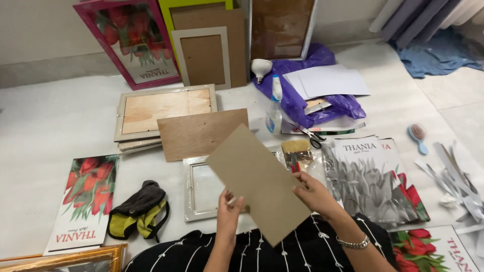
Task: Preparing a picture frame by applying a substance with a brush and cutting cardboard backing with scissors
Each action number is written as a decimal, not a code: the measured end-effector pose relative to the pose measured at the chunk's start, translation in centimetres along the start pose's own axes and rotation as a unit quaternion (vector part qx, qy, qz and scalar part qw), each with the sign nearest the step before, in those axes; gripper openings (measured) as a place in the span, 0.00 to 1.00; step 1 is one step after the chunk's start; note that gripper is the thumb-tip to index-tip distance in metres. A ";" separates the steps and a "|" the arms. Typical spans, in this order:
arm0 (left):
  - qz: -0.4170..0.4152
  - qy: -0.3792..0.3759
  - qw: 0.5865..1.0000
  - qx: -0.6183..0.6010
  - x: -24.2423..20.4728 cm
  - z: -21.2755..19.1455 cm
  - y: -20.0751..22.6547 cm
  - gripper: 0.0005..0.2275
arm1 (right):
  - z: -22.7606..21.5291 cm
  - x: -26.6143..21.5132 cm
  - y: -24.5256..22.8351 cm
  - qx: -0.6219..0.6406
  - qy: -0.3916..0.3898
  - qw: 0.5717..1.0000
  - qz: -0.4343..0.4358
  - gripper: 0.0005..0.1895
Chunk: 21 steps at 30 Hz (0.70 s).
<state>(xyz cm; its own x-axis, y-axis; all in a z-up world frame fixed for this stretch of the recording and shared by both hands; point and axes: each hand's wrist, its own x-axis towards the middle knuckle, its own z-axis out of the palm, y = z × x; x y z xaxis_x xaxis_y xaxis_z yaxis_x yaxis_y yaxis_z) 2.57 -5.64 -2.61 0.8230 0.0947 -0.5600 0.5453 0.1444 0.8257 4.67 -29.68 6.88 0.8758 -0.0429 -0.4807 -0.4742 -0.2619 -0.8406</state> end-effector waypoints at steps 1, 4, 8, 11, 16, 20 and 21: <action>0.002 0.000 1.000 -0.001 -0.7 0.0 0.6 0.35 | 0.3 -1.3 -0.5 -0.001 0.000 1.000 -0.002 0.19; 0.007 0.000 1.000 0.015 -2.9 0.1 2.2 0.33 | 2.6 -3.5 0.4 -0.165 0.121 0.976 -0.070 0.20; 0.041 -0.139 0.986 -0.083 -3.1 0.7 -0.8 0.36 | 9.2 -4.8 4.8 -0.403 0.241 0.787 -0.399 0.21; 0.033 -0.071 0.978 -0.193 -2.9 0.2 -2.8 0.25 | 13.5 -6.7 5.9 -0.407 0.197 0.745 -0.490 0.22; 0.011 0.063 0.982 -0.179 -2.3 -5.4 -2.4 0.16 | 14.5 -6.2 7.1 -0.362 0.024 0.792 -0.491 0.27; 0.064 0.123 0.976 -0.168 0.7 -13.6 -2.5 0.18 | 12.3 -4.2 7.2 -0.328 0.026 0.850 -0.411 0.19; 0.055 0.143 0.981 -0.123 1.7 -15.8 -2.2 0.21 | 11.5 -3.6 7.3 -0.335 0.050 0.864 -0.374 0.18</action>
<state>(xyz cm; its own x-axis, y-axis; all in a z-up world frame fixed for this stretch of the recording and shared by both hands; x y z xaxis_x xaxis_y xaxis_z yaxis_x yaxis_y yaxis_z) 0.21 9.72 -6.44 0.7775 0.3893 -0.4939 0.3724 0.3479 0.8604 -3.00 -20.37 -0.42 0.9342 0.3044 0.1858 0.3553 -0.7501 -0.5577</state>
